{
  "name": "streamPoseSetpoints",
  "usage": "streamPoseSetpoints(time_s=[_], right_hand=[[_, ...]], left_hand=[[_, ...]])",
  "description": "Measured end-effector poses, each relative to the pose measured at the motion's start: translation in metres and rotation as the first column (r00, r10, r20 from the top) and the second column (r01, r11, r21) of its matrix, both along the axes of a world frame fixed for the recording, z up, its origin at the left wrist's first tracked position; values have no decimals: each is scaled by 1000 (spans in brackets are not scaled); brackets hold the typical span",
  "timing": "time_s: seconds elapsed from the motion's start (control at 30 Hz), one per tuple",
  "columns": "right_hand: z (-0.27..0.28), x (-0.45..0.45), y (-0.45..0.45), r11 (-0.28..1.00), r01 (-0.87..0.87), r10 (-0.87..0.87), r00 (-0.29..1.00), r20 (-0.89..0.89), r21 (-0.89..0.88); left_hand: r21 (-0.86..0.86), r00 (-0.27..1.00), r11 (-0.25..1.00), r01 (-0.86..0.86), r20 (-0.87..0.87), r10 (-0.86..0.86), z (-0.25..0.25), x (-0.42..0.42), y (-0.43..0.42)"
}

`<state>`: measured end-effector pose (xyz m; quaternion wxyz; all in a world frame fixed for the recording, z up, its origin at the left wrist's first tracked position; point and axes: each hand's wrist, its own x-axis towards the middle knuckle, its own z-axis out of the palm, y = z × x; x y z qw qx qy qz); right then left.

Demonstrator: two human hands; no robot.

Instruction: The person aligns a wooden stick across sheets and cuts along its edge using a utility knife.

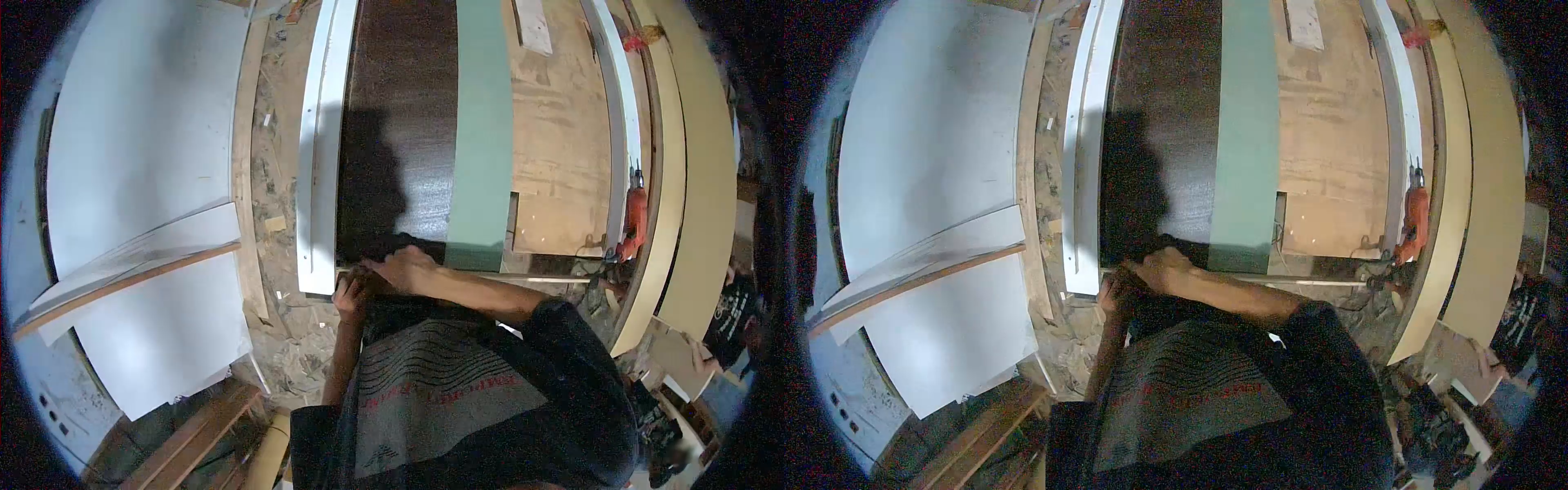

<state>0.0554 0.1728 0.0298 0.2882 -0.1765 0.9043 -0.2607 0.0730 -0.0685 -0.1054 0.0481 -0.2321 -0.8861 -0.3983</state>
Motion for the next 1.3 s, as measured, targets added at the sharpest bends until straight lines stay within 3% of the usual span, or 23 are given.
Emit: streamPoseSetpoints(time_s=[0.1, 0.17, 0.4, 0.53, 0.57, 0.63, 0.77, 0.87, 0.93, 0.97, 1.03, 1.1, 1.13, 1.2, 1.23, 1.3], right_hand=[[-13, 31, 27, 996, 59, -59, 998, 7, -68], [-3, 54, 55, 998, 60, -58, 997, 53, -28], [12, 133, 127, 980, 110, -125, 988, 89, 164], [21, 129, 139, 985, 167, -172, 971, 167, 42], [21, 127, 139, 985, 169, -172, 973, 155, 36], [43, 112, 133, 955, 295, -288, 928, 237, 5], [45, 77, 101, 941, 335, -336, 916, 219, 41], [16, 52, 59, 949, 308, -298, 947, 122, -74], [-26, 45, 29, 867, 307, -388, 910, -145, -391], [-28, 35, 17, 868, 306, -385, 912, -142, -391], [-28, 17, 2, 973, 194, -192, 981, 26, -128], [-19, 7, 1, 978, 171, -166, 985, 54, -117], [-14, 5, 0, 982, 153, -144, 986, 88, -114], [-21, 3, -4, 976, 161, -148, 984, 99, -143], [-22, 2, -5, 967, 176, -158, 982, 105, -182], [-22, -1, -8, 979, 146, -133, 986, 99, -143]], left_hand=[[123, 980, 992, -21, 200, -4, 5, 0, 6], [-53, 960, 985, 166, -218, -173, 62, -17, 32], [-166, 924, 956, 241, -261, -278, 59, -18, 32], [-144, 923, 966, 215, -294, -249, 81, -18, 49], [-164, 894, 956, 243, -345, -286, 67, -19, 41], [-180, 902, 953, 242, -319, -289, 65, -17, 34], [-194, 892, 948, 253, -332, -306, 64, -20, 39], [-169, 893, 956, 241, -346, -287, 68, -19, 40], [-90, 940, 973, 211, -255, -227, 57, -16, 34], [-27, 981, 989, 148, -119, -150, 33, -6, 19], [134, 985, 991, 6, 170, -29, 28, 1, 18], [232, 946, 970, -77, 323, -2, 22, 5, 22], [351, 867, 913, -207, 497, 6, 21, 8, 23], [437, 753, 825, -359, 657, -21, 15, 11, 20], [268, 924, 962, -44, 378, -63, 6, 6, 9], [-18, 975, 978, 206, 83, -204, -9, 3, -3]])
